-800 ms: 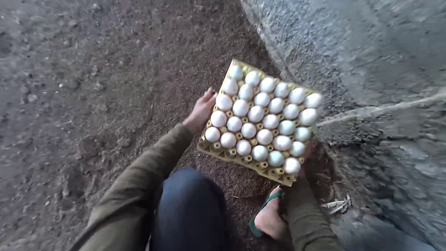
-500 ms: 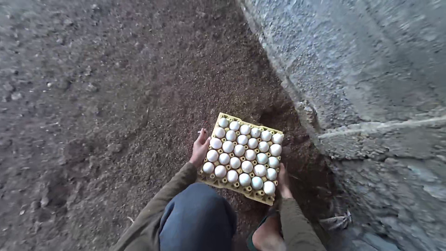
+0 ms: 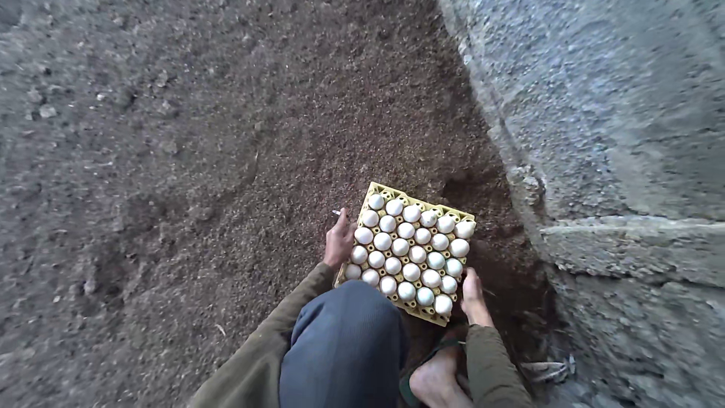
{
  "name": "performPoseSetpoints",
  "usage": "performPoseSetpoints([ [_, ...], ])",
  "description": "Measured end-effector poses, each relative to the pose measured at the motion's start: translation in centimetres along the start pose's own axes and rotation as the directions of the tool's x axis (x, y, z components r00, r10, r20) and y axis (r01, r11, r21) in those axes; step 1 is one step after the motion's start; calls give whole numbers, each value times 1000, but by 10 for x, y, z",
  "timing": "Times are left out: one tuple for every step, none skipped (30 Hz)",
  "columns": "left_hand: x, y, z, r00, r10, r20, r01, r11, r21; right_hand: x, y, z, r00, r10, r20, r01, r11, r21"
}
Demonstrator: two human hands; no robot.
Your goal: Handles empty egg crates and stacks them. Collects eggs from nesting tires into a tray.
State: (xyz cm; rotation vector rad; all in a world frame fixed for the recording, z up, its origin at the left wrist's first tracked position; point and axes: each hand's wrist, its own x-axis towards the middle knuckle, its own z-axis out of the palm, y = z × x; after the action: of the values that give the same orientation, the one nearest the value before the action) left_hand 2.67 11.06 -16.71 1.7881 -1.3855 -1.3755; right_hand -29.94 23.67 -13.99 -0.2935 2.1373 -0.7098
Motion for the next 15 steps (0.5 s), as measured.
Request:
performPoseSetpoints([
  [0,2,-7,999,-21,-35,22,1000,18,1,-1,-1,1000,2,3,-2,1000,-25],
  [1,2,-15,996,-48,-80,49,999,4,2,-1,-2,1000,5,3,-5,999,-50],
  [4,3,-24,986,-89,-140,83,995,-47,2,0,-3,1000,12,-2,-12,997,-71],
  [6,4,-34,969,-143,-201,122,986,-115,2,1,-4,1000,16,-5,-17,995,-93],
  [9,5,-45,949,-194,-247,151,972,-183,3,1,-4,1000,17,-7,-17,994,-106],
  [10,7,-57,930,-229,-289,158,955,-250,4,1,-4,1000,17,-14,-18,994,-106],
  [8,13,-69,914,-243,-324,138,939,-315,4,0,-4,1000,20,-18,-22,996,-89],
  [1,24,-81,909,-231,-348,92,923,-372,3,-1,-4,1000,22,-22,-24,998,-61],
  [-12,42,-92,918,-184,-351,22,908,-418,1,-2,-6,999,29,-22,-29,999,-28],
  [-31,67,-101,934,-90,-345,-83,887,-454,-1,-3,-8,999,38,-27,-38,999,10],
  [-53,94,-111,938,65,-340,-228,855,-465,-1,-4,-9,998,47,-33,-45,998,42],
  [-78,121,-120,912,262,-315,-388,799,-460,-1,-5,-10,998,61,-33,-58,996,74],
  [-106,150,-128,854,453,-254,-519,728,-448,-2,-7,-10,997,77,-32,-73,993,95],
  [-134,180,-134,778,603,-174,-608,655,-450,-4,-8,-10,996,84,-40,-80,992,93],
  [-160,208,-136,716,690,-112,-638,580,-506,-5,-8,-10,996,80,-49,-76,995,69],
])
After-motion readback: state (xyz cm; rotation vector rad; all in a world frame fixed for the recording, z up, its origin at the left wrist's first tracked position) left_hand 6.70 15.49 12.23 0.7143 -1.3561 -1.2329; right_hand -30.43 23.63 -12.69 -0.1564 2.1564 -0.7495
